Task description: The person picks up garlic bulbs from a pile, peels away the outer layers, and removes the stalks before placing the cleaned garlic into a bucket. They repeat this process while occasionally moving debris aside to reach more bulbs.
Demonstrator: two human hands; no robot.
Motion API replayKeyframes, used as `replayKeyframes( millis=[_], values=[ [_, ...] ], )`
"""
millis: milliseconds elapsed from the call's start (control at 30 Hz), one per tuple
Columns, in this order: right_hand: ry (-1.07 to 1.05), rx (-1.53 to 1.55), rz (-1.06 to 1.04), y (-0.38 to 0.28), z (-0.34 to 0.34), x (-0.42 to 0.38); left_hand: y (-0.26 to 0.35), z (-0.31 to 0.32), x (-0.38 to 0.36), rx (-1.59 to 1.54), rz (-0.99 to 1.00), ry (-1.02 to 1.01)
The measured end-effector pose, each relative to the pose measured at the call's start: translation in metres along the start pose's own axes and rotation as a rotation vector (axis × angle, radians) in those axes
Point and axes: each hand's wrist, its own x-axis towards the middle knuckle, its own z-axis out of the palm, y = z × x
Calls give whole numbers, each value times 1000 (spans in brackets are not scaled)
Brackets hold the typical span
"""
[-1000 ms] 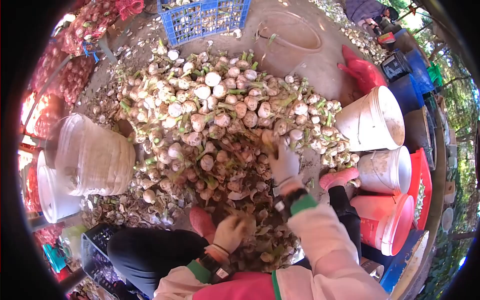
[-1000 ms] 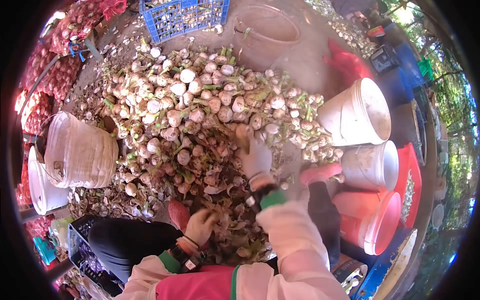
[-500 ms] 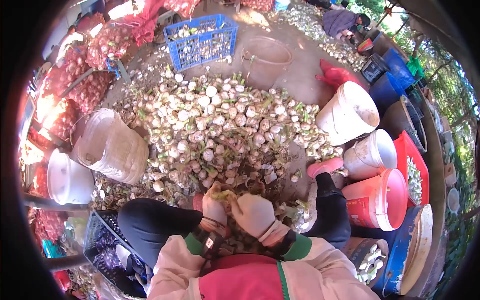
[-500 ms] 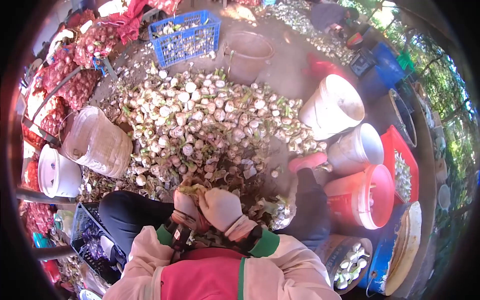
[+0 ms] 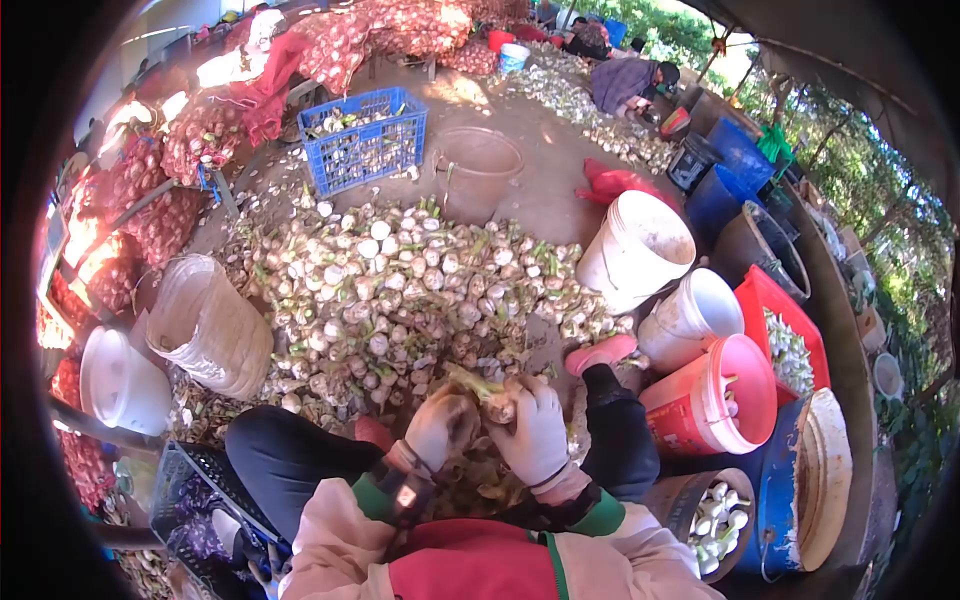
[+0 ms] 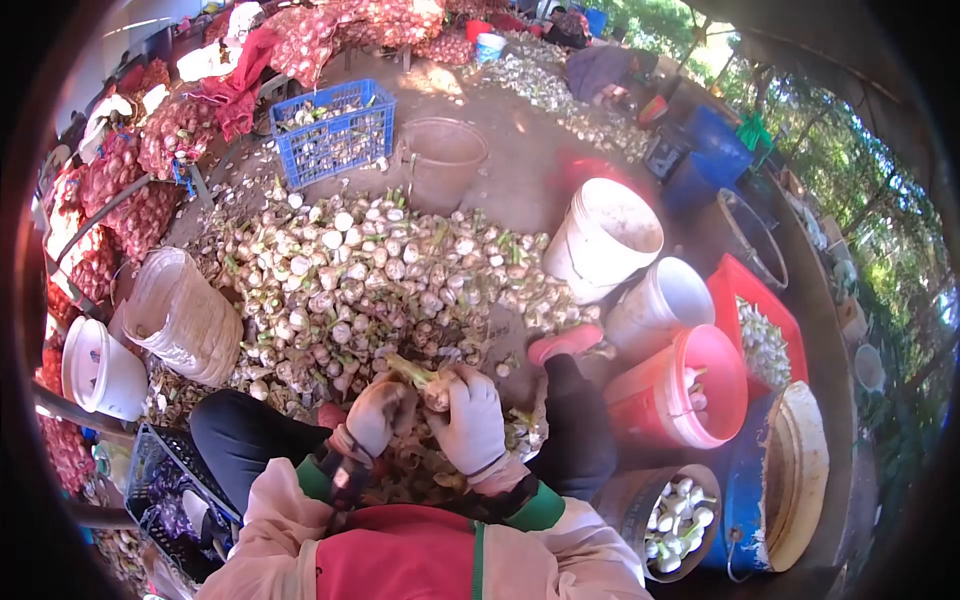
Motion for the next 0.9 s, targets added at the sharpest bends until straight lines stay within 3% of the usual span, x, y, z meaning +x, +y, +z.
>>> replayKeyframes(
  millis=[67, 100, 167, 233, 267, 300, 367, 400, 433, 500, 533, 567, 633, 667, 700, 767, 800, 833, 867, 900],
  values=[
    [-16, -122, -113, -4, -4, 1, 3, 7, -7, 20, -41, -67],
    [-30, -239, -216, -9, -5, 1, -1, 11, -5, 33, 5, 32],
    [-17, -172, -212, -14, -5, 8, 1, 14, -5, 44, 68, 135],
    [-14, 135, -82, -23, -6, 16, 14, 17, -14, -119, -28, 221],
    [-46, 343, 92, -22, -2, 17, 15, 15, -13, -28, 18, 359],
    [-154, 720, 464, -23, 3, 23, 8, 10, -13, -30, 28, 367],
    [-459, 1718, 1089, 15, 30, 26, -12, 0, -17, 125, 321, 272],
    [-546, 815, 802, 38, 51, 17, -9, 4, -27, 332, 271, 154],
    [-408, 1099, 1012, 26, 62, 22, -8, 9, -37, 308, 105, 87],
    [-260, 803, 979, 5, 64, 24, -16, -16, -24, 67, 233, 217],
    [-178, 893, 698, -3, 69, 19, 7, -30, -25, 91, 48, 337],
    [-234, 974, 587, -10, 69, 9, 10, -31, -22, 15, 217, 328],
    [-253, 850, 456, -48, 52, 18, 4, -42, -19, 229, 293, 61],
    [-393, 958, 664, -37, 57, 22, 0, -28, -29, 445, 102, 107],
    [-391, 1161, 650, -21, 61, 21, 3, -30, -32, 654, -141, -17],
    [-579, 1501, 906, 7, 66, 22, -31, -70, -24, 88, -103, -225],
    [-517, 1781, 1137, 1, 57, 22, 12, -31, -36, -249, -7, 3],
    [-567, 1664, 989, 15, 54, 12, 35, -22, -43, -408, 94, 307],
    [-542, 1395, 976, -1, 29, 19, 35, -54, -33, -521, 295, -55],
    [-512, 1126, 944, -18, 7, 29, -14, -151, -9, -791, 343, 45]
  ],
)
